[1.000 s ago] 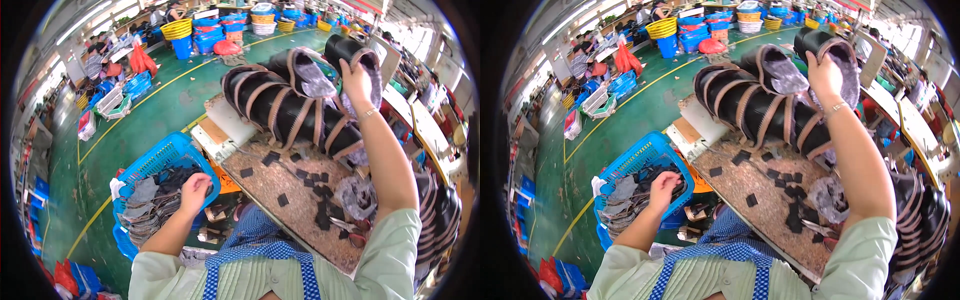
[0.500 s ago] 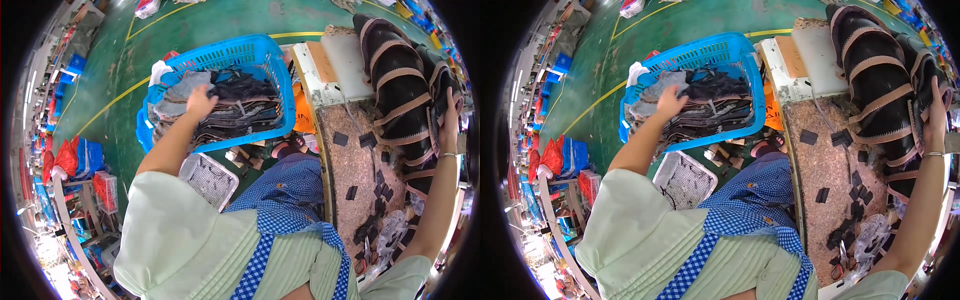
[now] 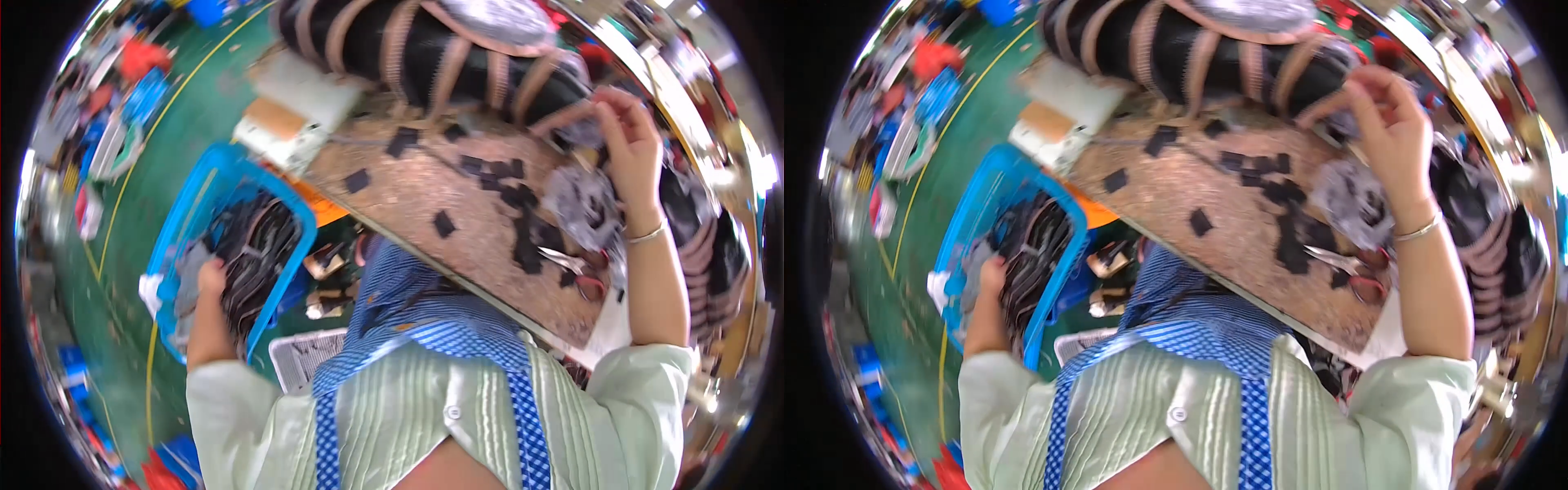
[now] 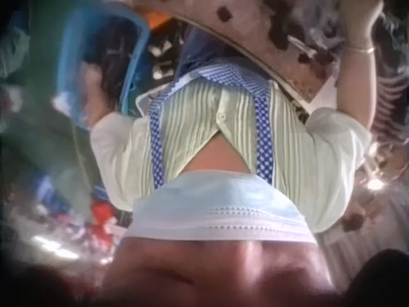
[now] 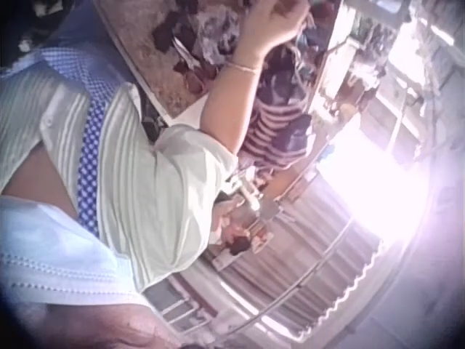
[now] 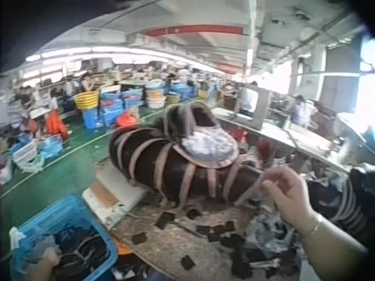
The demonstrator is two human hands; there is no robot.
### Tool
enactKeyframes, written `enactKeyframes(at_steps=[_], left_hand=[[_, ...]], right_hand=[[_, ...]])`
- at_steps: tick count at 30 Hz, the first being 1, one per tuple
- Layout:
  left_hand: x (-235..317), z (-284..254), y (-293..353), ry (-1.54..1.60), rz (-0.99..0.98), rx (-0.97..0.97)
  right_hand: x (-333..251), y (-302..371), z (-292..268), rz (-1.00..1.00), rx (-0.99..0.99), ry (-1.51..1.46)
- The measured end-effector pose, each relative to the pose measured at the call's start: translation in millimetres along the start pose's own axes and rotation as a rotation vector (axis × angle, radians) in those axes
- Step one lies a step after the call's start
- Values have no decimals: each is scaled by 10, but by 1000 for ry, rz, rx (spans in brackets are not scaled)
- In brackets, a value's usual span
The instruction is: Assembling shoe upper components by aligning and trimming materials.
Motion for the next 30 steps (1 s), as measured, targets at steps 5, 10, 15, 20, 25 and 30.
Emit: enactKeyframes(at_steps=[5,10,15,20,25,30], left_hand=[[351,-462,88,715,304,-90],[1473,-611,821,349,438,-157],[2115,-253,1411,250,556,-5],[1823,-302,1338,115,401,108],[2151,-1296,1505,128,476,506],[3507,-2203,2537,-34,634,958]], right_hand=[[1026,1251,-587,424,-232,176],[1438,1599,-270,297,-441,626],[1197,1726,-71,304,-258,588],[1262,1890,-252,293,-112,541],[1238,1801,-422,232,-48,435],[1280,1791,-512,500,103,-294]])
Point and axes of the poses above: each hand's wrist, its own y-axis away from the middle knuckle, its own z-axis out of the palm, x = y × z, the point moved 5 cm from there along -y, towards the middle knuckle, and after that the axes turned 12 degrees about -x, right-handed, at the moved point
